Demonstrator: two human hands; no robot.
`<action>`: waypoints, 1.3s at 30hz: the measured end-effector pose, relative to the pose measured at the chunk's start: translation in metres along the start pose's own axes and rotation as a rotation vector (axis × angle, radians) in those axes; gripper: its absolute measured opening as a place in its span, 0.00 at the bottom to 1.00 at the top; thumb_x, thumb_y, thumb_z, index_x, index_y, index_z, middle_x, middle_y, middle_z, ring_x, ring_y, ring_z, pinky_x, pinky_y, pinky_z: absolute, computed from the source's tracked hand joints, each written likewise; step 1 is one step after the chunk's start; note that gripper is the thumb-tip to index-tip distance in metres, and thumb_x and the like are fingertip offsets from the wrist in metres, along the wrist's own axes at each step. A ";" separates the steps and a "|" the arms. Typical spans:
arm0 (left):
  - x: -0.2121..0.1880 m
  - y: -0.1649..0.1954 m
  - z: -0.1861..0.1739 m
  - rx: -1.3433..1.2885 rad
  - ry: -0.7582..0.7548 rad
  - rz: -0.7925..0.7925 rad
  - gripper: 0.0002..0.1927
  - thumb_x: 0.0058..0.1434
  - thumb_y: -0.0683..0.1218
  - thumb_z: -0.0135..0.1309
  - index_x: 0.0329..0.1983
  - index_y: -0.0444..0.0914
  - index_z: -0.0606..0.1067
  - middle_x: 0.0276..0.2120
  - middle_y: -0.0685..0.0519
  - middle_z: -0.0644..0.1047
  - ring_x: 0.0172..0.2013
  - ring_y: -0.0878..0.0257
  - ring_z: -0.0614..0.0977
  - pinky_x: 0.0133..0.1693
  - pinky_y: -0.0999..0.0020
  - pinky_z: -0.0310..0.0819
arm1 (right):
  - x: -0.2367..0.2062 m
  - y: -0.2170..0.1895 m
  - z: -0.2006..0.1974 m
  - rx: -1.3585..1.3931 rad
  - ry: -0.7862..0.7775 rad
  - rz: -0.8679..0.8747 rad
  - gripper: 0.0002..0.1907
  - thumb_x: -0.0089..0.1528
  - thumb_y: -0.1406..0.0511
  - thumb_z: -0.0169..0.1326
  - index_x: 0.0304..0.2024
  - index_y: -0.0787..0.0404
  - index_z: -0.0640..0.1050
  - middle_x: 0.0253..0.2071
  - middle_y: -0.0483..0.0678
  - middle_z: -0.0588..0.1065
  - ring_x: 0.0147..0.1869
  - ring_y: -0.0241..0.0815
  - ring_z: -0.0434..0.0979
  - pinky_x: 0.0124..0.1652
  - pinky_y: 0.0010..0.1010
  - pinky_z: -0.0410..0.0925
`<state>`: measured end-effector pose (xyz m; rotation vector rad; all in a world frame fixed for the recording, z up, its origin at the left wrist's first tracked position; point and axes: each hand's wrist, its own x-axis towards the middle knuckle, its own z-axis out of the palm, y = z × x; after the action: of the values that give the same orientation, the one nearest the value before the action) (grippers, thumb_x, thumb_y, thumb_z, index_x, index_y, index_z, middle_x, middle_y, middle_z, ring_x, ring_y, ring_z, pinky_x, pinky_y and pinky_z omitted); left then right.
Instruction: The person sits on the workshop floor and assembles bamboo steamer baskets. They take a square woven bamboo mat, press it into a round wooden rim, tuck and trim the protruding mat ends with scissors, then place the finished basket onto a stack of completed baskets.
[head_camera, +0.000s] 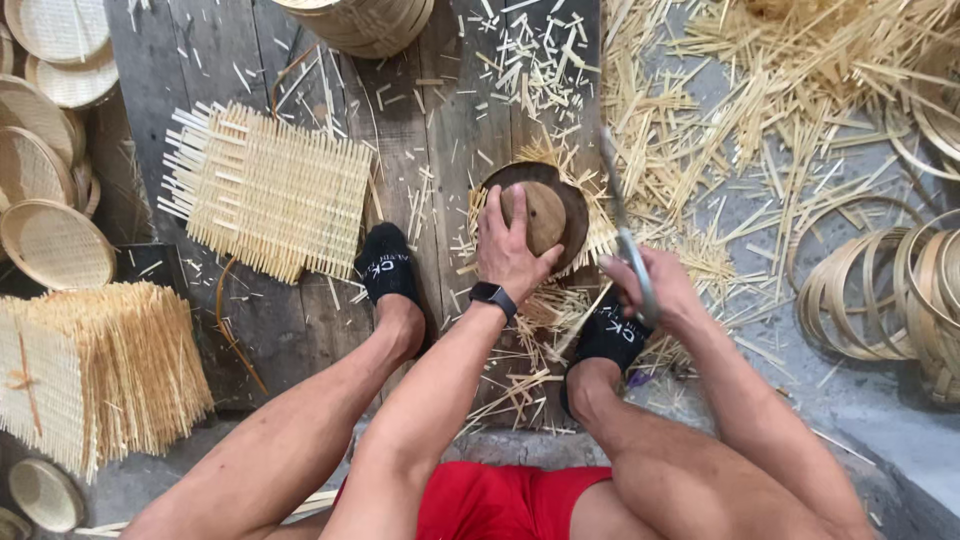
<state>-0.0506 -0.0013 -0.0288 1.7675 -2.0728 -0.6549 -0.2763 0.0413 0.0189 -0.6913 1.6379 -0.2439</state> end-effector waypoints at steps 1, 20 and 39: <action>0.001 0.002 -0.001 -0.013 0.027 -0.005 0.61 0.42 0.57 0.74 0.75 0.40 0.54 0.69 0.32 0.56 0.65 0.33 0.63 0.64 0.45 0.63 | 0.000 0.007 -0.008 -0.166 0.066 -0.019 0.27 0.59 0.46 0.59 0.33 0.66 0.78 0.21 0.48 0.74 0.22 0.41 0.74 0.25 0.34 0.69; 0.005 0.016 0.001 0.029 -0.155 0.245 0.55 0.39 0.55 0.73 0.71 0.40 0.62 0.68 0.37 0.61 0.62 0.37 0.66 0.62 0.46 0.65 | 0.060 0.053 -0.050 -1.229 0.661 -0.583 0.25 0.59 0.47 0.50 0.36 0.63 0.78 0.31 0.54 0.75 0.34 0.46 0.76 0.31 0.40 0.73; 0.002 0.034 -0.014 0.077 -0.150 0.264 0.60 0.35 0.57 0.72 0.71 0.39 0.56 0.69 0.36 0.57 0.66 0.32 0.59 0.64 0.40 0.54 | 0.087 0.075 -0.071 -1.188 0.448 -0.539 0.15 0.66 0.57 0.49 0.38 0.63 0.78 0.32 0.53 0.75 0.35 0.44 0.75 0.34 0.36 0.72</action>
<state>-0.0713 -0.0006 0.0010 1.4836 -2.4083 -0.6540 -0.3694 0.0366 -0.0781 -2.1051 1.9122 0.2646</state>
